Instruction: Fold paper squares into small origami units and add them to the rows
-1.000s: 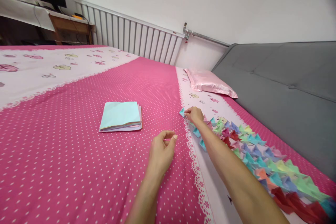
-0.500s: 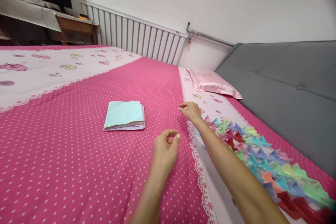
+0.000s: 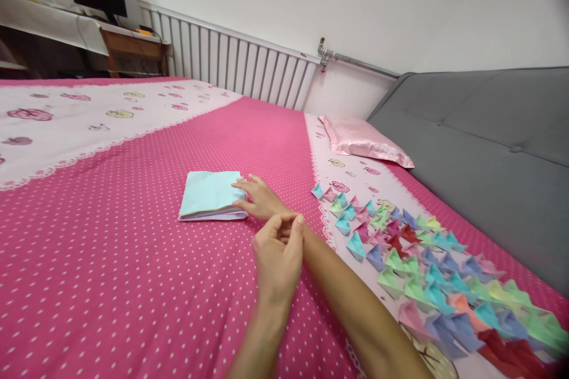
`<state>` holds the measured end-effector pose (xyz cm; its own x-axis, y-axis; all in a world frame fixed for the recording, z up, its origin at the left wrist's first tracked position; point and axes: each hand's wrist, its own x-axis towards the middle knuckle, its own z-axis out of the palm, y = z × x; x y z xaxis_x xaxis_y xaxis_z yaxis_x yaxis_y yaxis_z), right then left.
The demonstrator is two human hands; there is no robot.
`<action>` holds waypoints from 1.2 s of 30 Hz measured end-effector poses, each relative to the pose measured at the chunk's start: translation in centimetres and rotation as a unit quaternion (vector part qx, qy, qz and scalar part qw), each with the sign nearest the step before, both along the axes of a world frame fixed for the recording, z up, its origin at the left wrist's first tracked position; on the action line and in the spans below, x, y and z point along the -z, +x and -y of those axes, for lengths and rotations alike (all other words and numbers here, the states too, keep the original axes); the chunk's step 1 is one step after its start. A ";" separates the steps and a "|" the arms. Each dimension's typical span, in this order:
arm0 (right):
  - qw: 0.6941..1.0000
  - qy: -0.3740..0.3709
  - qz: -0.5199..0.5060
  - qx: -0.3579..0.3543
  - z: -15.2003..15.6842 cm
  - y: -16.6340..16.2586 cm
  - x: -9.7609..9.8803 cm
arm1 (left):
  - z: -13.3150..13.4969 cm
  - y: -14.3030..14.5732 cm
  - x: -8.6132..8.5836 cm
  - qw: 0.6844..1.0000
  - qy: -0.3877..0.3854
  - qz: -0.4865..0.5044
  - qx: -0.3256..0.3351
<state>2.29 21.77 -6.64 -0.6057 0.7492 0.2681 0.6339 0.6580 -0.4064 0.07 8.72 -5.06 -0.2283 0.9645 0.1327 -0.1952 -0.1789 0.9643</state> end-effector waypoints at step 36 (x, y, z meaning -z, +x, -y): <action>0.998 -0.057 0.026 -0.012 -1.0 0.5 0.7 | 0.0 0.0 -0.2 0.998 -0.037 0.037 0.041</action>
<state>2.77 22.78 -7.38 -0.6342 0.7586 0.1493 0.6414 0.6241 -0.4463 0.05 8.68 -4.88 -0.1551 0.9868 0.0465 -0.2776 -0.0887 0.9566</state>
